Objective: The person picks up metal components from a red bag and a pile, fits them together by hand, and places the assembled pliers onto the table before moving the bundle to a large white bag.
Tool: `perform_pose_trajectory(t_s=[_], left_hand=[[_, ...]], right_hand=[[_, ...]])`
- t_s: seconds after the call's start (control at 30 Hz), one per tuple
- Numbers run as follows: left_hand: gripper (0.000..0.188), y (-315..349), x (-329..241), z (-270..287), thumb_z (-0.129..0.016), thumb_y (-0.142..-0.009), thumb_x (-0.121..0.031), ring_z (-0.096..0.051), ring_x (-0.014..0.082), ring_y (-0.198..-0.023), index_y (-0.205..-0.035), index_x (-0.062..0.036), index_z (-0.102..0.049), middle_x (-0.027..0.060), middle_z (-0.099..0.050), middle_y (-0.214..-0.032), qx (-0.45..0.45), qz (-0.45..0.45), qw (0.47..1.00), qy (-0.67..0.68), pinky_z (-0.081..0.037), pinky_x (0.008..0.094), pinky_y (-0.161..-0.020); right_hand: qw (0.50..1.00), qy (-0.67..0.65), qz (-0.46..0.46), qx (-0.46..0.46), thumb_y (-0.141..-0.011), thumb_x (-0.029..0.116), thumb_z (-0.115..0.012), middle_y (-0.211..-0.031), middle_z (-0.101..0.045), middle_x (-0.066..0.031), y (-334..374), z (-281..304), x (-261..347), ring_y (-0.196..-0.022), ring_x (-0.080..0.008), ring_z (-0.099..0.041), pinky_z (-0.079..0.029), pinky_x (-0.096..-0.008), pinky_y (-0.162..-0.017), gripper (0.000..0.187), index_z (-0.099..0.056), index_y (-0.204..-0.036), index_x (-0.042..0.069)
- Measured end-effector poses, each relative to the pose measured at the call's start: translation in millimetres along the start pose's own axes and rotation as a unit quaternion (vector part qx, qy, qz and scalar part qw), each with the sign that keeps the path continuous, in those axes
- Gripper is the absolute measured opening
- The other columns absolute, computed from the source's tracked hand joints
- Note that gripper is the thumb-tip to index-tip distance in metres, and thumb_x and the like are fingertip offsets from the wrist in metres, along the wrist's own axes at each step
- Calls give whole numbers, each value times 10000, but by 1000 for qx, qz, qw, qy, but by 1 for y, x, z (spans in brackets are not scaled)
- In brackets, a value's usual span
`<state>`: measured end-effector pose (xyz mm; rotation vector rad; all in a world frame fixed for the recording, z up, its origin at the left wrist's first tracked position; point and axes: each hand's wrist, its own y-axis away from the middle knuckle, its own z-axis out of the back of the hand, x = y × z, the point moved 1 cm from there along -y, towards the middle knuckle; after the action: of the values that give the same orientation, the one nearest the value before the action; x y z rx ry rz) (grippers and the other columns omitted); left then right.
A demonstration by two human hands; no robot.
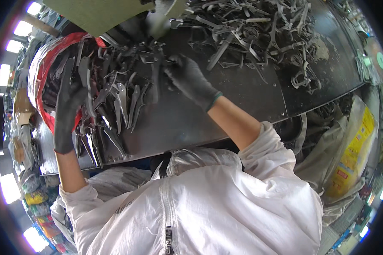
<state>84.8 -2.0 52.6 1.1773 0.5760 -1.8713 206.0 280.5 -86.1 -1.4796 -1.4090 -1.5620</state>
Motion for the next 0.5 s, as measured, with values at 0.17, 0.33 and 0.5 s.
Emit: perform_pose_trajectory(t_s=[0.17,0.33,0.5], left_hand=[[671,0,-28,-113,-713,-854,-87,-642,156,-1021,-1478,-11,-479,77,-653,-1205,250,-19,949,192,-517,329,-937],[473,-26,66,-149,-702,-880,-110,-655,168,-893,-1320,12,-577,119,-680,-1015,139,-39,982,-121,-524,321,-792],[359,-48,96,-141,-684,-906,-170,-675,223,-836,-1206,20,-631,251,-678,-977,27,74,996,-31,-527,377,-739]], right_hand=[[997,-46,61,-24,-1006,68,-601,-892,-645,-72,-2,-14,-24,-717,-114,-631,-532,-312,-577,196,-599,-1197,21],[846,372,355,-141,-905,192,-708,-1217,-644,-198,41,48,29,-1087,-289,-647,-500,-447,-992,453,-576,-1320,69],[605,704,197,-315,-890,120,-692,-1177,-653,-196,23,187,17,-1079,-359,-646,-537,-472,-910,393,-589,-1269,119]])
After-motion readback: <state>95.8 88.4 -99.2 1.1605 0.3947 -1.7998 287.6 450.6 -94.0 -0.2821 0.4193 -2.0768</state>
